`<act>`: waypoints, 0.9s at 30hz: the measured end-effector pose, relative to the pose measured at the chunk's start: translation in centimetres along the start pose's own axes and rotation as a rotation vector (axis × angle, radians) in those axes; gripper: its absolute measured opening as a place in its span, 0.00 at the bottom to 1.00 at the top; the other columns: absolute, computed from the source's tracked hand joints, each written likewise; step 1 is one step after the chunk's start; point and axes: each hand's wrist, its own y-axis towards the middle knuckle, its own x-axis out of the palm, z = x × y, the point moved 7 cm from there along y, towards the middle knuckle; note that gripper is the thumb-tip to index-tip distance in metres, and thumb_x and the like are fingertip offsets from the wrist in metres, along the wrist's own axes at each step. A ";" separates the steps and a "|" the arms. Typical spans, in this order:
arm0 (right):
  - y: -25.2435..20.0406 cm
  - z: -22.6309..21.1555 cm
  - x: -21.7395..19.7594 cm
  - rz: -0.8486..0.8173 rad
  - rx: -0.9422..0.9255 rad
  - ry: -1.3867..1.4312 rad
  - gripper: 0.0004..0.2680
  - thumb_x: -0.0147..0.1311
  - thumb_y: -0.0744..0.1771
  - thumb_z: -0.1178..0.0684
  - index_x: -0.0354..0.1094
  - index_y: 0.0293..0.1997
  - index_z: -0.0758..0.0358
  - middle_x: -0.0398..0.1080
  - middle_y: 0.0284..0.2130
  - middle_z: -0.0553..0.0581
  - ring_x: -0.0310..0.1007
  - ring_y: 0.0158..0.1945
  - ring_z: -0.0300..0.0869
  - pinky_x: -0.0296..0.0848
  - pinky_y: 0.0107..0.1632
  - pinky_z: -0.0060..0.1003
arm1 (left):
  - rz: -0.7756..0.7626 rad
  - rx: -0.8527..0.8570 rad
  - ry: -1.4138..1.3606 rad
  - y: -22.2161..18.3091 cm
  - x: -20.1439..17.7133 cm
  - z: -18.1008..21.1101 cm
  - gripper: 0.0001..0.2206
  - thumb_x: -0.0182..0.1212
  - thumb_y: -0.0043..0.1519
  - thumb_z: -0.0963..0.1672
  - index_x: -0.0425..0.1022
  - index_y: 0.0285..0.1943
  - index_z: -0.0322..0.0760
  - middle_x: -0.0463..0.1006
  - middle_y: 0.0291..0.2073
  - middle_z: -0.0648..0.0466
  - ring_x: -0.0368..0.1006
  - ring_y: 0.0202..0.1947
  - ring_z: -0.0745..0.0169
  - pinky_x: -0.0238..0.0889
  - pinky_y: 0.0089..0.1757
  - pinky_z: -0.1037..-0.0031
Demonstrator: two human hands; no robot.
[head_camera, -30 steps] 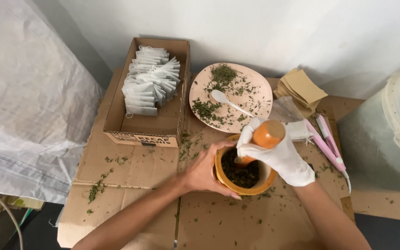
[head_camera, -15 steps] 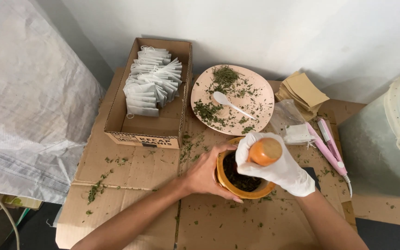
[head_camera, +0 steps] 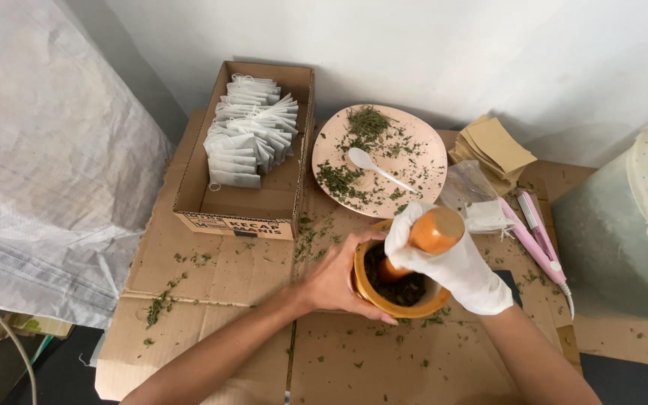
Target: The person transfers dried green herbs from a large white bucket into a yellow mortar using a gloved hand. They then use a wooden pestle to grind the herbs inside the mortar repeatedly. The workspace includes a cardboard table, a box of tea bags, and a plate with additional herbs.
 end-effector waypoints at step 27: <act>1.7 -2.7 -0.9 0.184 0.039 -0.293 0.09 0.78 0.62 0.59 0.77 0.29 0.61 0.81 0.27 0.57 0.85 0.37 0.44 0.77 0.50 0.33 | 0.049 0.026 0.066 3.7 -1.3 -0.3 0.54 0.88 0.37 0.59 0.62 0.71 0.39 0.79 0.61 0.34 0.81 0.53 0.25 0.78 0.48 0.38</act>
